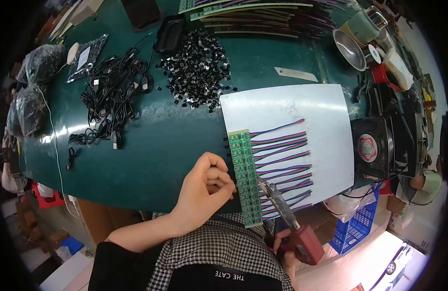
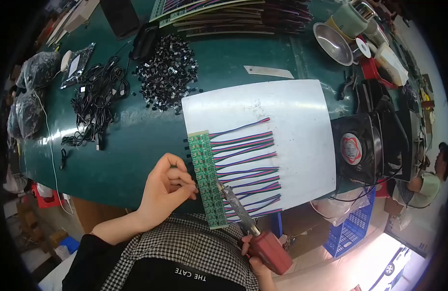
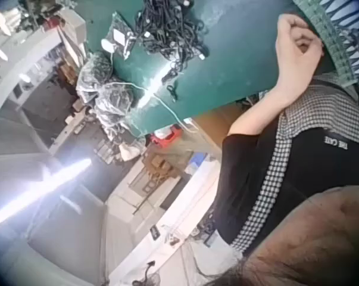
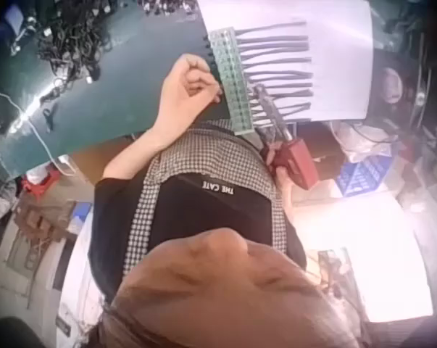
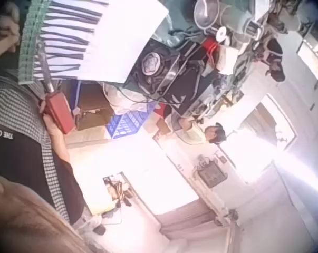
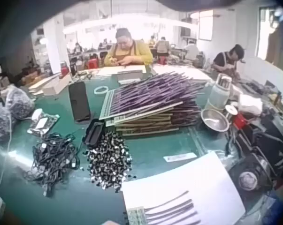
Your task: The person solders or trims wires onto a printed circuit board using a soldering iron.
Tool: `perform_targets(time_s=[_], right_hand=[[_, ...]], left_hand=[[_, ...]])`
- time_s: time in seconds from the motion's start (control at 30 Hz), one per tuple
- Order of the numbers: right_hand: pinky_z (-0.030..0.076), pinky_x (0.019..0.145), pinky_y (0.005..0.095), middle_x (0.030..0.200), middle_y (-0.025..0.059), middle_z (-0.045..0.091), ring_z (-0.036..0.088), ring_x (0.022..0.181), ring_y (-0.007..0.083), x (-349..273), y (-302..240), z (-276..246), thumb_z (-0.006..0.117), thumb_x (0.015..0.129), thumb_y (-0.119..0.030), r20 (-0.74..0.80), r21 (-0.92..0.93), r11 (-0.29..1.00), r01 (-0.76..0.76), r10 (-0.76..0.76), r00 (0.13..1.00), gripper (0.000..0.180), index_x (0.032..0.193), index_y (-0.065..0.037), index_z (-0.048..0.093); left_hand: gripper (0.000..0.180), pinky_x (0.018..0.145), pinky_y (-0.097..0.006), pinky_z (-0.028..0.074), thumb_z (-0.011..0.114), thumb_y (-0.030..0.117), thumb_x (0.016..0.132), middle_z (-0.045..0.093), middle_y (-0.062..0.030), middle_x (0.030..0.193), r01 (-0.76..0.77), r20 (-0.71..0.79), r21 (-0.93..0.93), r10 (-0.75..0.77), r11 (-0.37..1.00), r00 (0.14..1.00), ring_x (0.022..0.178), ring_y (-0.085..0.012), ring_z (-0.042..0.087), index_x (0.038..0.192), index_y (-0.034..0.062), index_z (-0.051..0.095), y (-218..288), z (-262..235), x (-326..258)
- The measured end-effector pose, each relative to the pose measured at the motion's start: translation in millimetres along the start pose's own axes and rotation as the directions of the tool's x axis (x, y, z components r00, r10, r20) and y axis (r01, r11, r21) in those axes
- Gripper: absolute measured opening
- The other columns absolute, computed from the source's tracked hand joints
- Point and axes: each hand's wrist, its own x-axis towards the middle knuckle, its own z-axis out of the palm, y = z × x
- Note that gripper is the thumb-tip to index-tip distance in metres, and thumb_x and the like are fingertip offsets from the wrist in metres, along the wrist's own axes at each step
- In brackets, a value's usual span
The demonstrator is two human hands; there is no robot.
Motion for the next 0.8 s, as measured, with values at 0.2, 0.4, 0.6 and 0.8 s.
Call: perform_targets(time_s=[0.2,0.4,0.6,0.8], right_hand=[[0.041,0.053,0.0241,0.062,0.0060,0.061,0.054,0.057,0.0119,9,-7,4,0.066,0.070,-0.062,-0.038,-0.109,0.994,0.030,-0.035,0.999,0.069,0.094,0.003,0.060],[0.032,0.047,0.0223,0.068,0.0062,0.053,0.046,0.052,0.0116,1,7,-8,0.070,0.069,-0.056,0.043,-0.069,0.998,0.007,-0.004,0.999,0.070,0.097,0.006,0.054],[0.030,0.049,0.0229,0.063,0.0045,0.052,0.044,0.053,0.0109,-4,13,-10,0.070,0.068,-0.057,0.013,-0.252,0.966,0.053,-0.051,0.999,0.067,0.094,0.003,0.057],[0.032,0.051,0.0228,0.064,0.0046,0.052,0.046,0.056,0.0115,-1,7,-6,0.070,0.067,-0.056,0.016,-0.208,0.978,0.011,-0.008,1.000,0.065,0.093,0.002,0.057]], left_hand=[[0.026,0.065,-0.022,0.049,0.056,-0.005,0.082,0.058,-0.0039,0.078,-0.047,-0.036,-0.051,0.046,0.998,0.998,0.072,-0.0087,0.059,0.096,0.0034,0.036,-3,1,0],[0.025,0.065,-0.022,0.048,0.056,-0.005,0.082,0.057,-0.0032,0.078,-0.043,-0.034,-0.049,0.041,0.998,0.999,0.073,-0.0076,0.058,0.096,0.0035,0.037,-4,1,1],[0.025,0.065,-0.021,0.047,0.056,-0.005,0.081,0.055,-0.0020,0.077,-0.016,-0.024,-0.055,0.015,0.998,1.000,0.072,-0.0066,0.056,0.096,0.0036,0.038,-3,1,2],[0.025,0.065,-0.020,0.047,0.055,-0.006,0.082,0.055,-0.0020,0.077,-0.012,-0.017,-0.058,0.011,0.998,1.000,0.072,-0.0063,0.056,0.097,0.0036,0.038,-4,1,2]])
